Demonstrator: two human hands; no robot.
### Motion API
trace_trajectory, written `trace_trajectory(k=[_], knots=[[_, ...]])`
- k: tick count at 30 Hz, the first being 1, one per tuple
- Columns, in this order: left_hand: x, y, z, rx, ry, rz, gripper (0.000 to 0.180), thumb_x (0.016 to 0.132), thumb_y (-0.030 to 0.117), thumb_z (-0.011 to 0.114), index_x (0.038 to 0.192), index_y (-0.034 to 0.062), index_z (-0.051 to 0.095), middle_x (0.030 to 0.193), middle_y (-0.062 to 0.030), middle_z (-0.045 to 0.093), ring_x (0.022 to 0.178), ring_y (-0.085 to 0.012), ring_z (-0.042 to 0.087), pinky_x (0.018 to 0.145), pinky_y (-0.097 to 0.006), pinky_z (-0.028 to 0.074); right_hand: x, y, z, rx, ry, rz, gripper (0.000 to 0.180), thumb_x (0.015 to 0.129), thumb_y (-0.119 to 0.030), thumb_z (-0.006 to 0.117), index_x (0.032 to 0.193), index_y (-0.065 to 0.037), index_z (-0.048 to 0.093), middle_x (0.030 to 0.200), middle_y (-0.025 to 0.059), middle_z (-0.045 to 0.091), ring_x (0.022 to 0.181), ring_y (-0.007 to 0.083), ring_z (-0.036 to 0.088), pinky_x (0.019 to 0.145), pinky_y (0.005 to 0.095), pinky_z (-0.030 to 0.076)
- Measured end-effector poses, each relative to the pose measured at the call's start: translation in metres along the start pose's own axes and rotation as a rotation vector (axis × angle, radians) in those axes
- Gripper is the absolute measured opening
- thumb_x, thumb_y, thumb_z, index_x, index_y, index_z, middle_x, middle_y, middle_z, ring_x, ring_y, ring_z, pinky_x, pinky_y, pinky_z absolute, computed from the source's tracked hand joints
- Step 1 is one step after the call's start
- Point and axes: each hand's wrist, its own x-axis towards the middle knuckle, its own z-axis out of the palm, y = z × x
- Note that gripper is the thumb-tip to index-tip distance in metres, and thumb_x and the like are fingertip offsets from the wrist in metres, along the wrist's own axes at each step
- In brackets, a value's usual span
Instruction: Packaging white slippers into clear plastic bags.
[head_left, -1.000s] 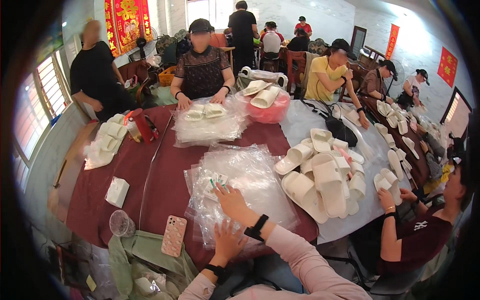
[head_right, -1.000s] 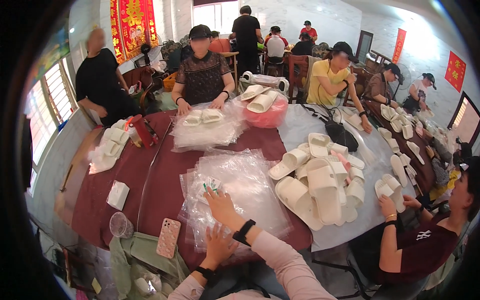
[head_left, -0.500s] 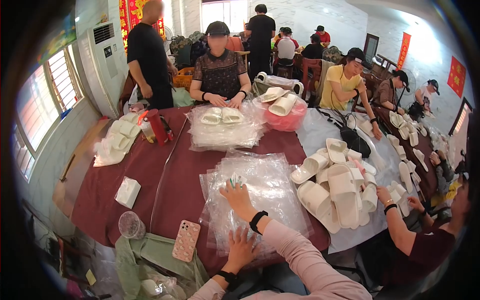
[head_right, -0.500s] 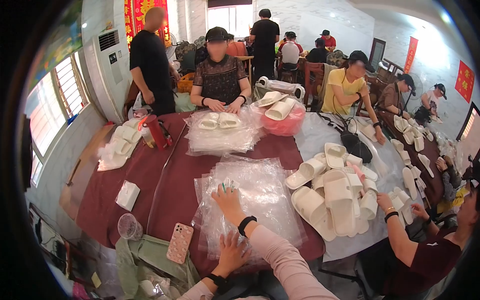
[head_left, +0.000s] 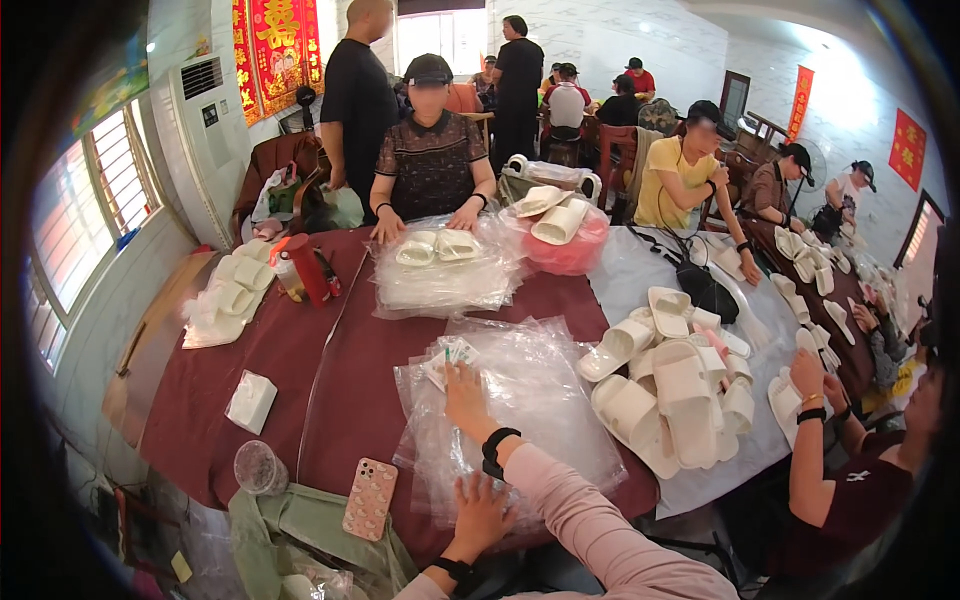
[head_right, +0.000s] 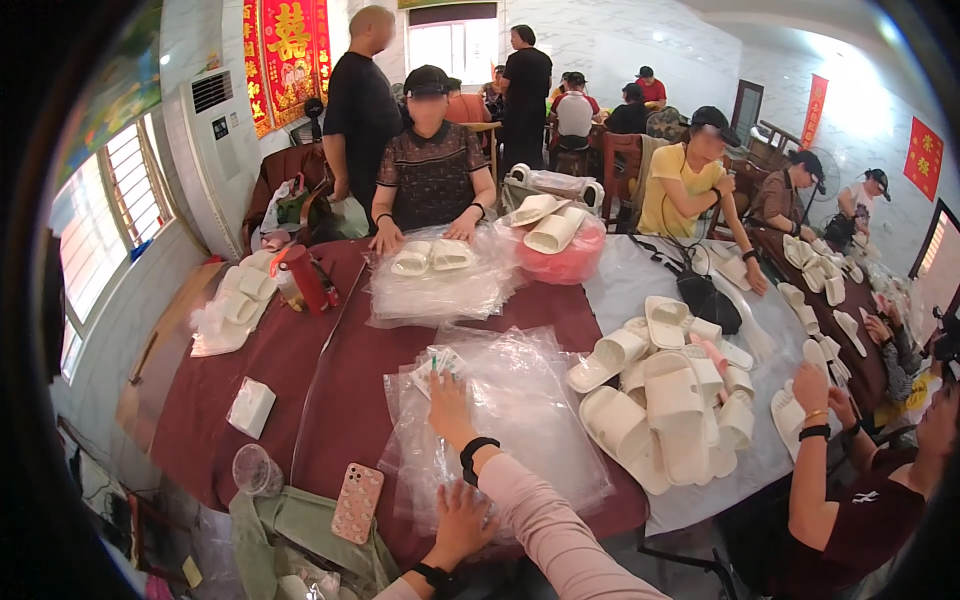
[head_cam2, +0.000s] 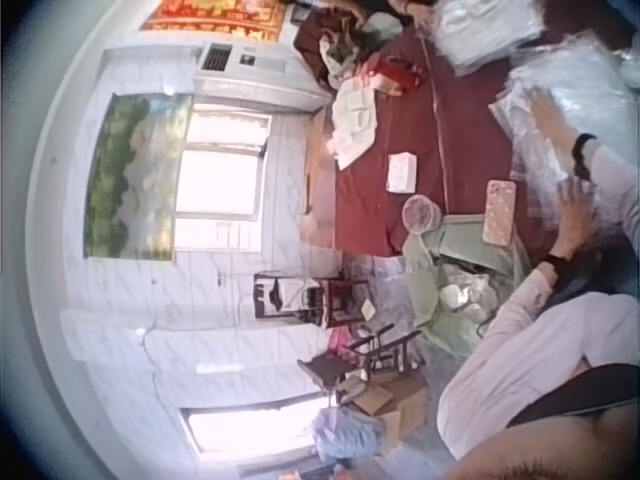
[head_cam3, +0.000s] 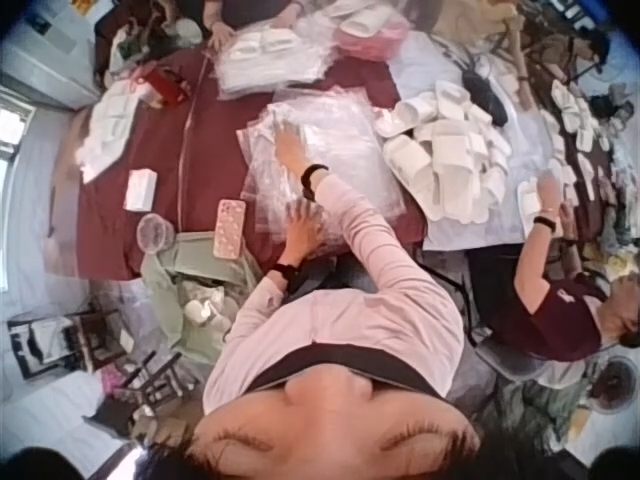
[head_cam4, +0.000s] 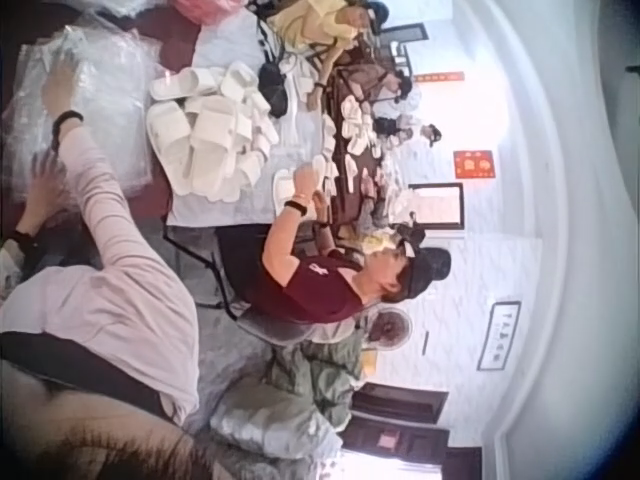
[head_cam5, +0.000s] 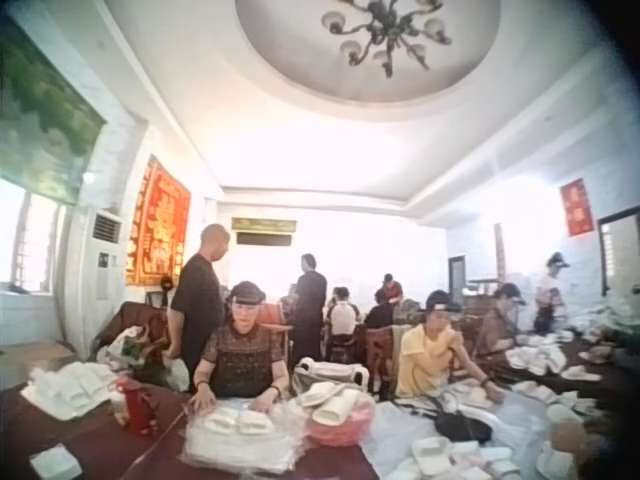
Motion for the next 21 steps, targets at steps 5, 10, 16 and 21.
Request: trace_trajectory(k=[5, 10, 16, 21], knots=[[-0.005, -0.007, 0.002, -0.011, -0.012, -0.034, 0.042, 0.082, 0.042, 0.056, 0.112, 0.0128, 0.063, 0.128, -0.0193, 0.048, 0.127, -0.0408, 0.034, 0.104, -0.064, 0.015, 0.006, -0.001, -0.019, 0.342, -0.512, 0.241, 0.045, 0.075, -0.006, 0.052, 0.119, 0.0, 0.045, 0.124, 0.0243, 0.046, 0.12, 0.0391, 0.043, 0.1, 0.0444, 0.036], [0.003, 0.0, 0.003, -0.018, 0.01, -0.007, 0.042, 0.082, 0.041, 0.056, 0.113, 0.0133, 0.063, 0.128, -0.018, 0.049, 0.125, -0.0406, 0.037, 0.102, -0.065, 0.019, -0.006, 0.016, -0.005, 0.172, -0.587, 0.087, 0.061, 0.081, -0.014, 0.053, 0.136, -0.002, 0.031, 0.142, 0.0168, 0.036, 0.13, 0.0336, 0.036, 0.106, 0.0519, 0.027], [-0.001, -0.003, 0.004, 0.008, 0.019, 0.0, 0.044, 0.08, 0.042, 0.059, 0.114, 0.0153, 0.062, 0.129, -0.0163, 0.047, 0.123, -0.0402, 0.038, 0.102, -0.064, 0.019, -0.008, 0.013, -0.015, 0.161, -0.564, 0.027, 0.063, 0.087, -0.023, 0.052, 0.143, -0.013, 0.026, 0.148, 0.0109, 0.029, 0.135, 0.0286, 0.03, 0.107, 0.0592, 0.02], [-0.003, -0.005, 0.004, -0.005, 0.055, 0.002, 0.046, 0.079, 0.043, 0.06, 0.117, 0.017, 0.062, 0.129, -0.0153, 0.048, 0.122, -0.0397, 0.039, 0.103, -0.064, 0.019, -0.023, 0.03, -0.067, 0.102, -0.494, -0.004, 0.054, 0.085, -0.028, 0.056, 0.137, -0.018, 0.041, 0.147, 0.0101, 0.032, 0.136, 0.0345, 0.027, 0.106, 0.0632, 0.019]])
